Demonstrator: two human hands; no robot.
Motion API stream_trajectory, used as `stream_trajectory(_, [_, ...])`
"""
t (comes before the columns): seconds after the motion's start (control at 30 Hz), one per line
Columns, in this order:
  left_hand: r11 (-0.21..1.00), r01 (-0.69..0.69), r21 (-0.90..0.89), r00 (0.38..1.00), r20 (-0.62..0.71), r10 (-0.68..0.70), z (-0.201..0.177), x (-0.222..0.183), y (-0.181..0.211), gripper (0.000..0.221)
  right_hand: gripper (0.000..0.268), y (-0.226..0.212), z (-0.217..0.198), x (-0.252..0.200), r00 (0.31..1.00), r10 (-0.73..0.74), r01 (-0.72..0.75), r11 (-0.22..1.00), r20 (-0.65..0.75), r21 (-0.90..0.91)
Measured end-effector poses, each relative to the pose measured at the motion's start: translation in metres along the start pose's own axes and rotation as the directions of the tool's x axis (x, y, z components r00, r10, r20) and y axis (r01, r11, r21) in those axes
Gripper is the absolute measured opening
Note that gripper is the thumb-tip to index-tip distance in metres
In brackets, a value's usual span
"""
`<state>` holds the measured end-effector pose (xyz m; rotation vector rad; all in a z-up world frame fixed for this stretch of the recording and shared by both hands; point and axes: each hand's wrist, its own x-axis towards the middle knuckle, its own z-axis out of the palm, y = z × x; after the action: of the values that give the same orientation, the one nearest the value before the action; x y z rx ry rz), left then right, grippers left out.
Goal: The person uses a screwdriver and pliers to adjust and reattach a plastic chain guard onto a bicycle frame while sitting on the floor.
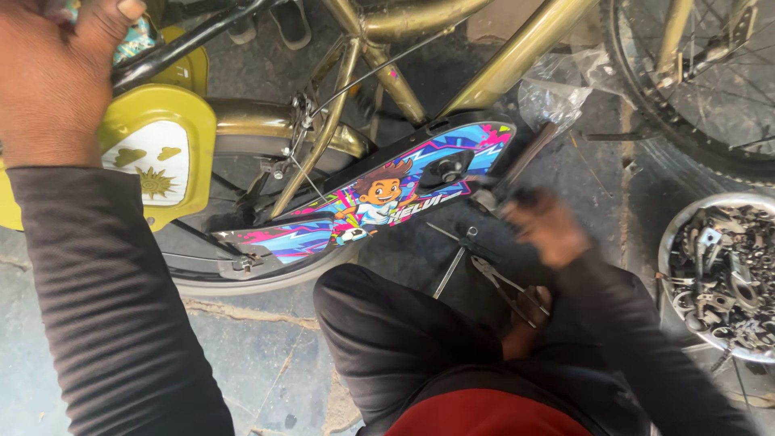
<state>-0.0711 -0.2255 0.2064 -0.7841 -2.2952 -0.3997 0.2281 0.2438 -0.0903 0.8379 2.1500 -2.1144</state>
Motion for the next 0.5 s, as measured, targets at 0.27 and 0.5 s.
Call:
stream_trajectory(0.27, [0.975,-0.214,0.053,0.973,-0.079,0.218,-0.018,0.008,0.024,0.056,0.031,0.003,0.190,-0.038,0.891,0.158,-0.405,0.700,0.426,0.588])
stream_trajectory(0.5, [0.971,-0.221,0.090,0.967,-0.113,0.230,-0.015,0.007,0.024,0.051,0.033,-0.091,0.076,-0.019,0.944,-0.071,-0.221,0.589,0.323,0.777])
